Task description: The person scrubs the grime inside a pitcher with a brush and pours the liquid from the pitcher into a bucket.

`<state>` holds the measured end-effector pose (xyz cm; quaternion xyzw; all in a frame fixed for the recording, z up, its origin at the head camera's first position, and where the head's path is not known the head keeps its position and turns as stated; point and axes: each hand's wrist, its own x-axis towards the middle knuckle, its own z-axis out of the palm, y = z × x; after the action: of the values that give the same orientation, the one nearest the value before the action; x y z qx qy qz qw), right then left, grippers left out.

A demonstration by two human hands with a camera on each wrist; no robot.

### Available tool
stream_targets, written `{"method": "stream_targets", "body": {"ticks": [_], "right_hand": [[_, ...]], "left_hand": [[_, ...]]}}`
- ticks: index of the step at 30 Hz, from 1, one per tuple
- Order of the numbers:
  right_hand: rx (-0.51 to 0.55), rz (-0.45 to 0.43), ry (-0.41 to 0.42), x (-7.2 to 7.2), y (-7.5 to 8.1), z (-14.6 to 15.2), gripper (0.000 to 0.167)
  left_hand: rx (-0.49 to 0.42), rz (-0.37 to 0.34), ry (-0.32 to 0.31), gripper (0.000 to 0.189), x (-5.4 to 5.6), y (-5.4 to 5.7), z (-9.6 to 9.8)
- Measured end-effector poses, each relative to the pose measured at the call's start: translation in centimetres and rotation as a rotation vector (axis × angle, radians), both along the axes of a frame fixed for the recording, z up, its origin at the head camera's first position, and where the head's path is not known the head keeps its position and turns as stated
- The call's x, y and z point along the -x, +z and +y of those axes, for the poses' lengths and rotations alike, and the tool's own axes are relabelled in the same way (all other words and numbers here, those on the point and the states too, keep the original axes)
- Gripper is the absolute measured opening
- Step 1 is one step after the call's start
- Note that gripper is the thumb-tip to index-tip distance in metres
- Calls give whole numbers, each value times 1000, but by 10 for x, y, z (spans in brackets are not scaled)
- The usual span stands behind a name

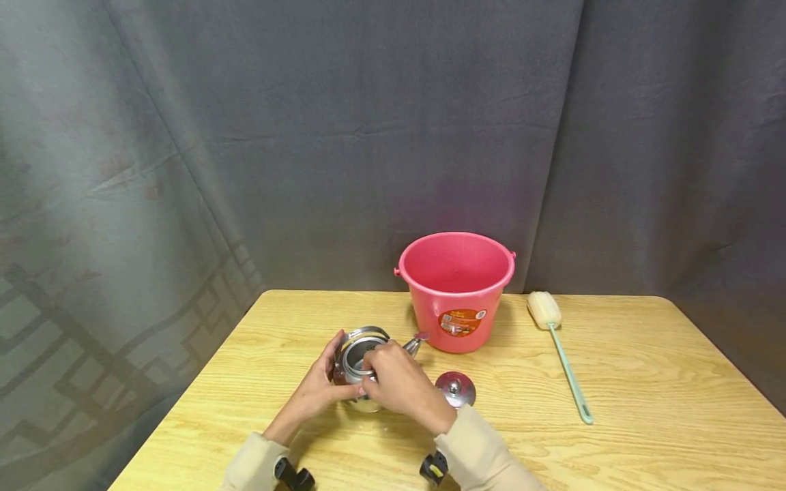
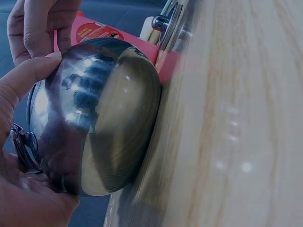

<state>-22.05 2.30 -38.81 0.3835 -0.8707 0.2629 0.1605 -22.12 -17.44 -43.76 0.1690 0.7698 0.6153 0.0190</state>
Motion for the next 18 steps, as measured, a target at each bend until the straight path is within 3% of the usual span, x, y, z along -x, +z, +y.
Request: {"method": "stream_targets", "body": {"ticks": [18], "right_hand": [[91, 51, -36, 1, -5, -4, 5]], "left_hand": [[14, 7, 13, 112, 0, 0, 0]]}}
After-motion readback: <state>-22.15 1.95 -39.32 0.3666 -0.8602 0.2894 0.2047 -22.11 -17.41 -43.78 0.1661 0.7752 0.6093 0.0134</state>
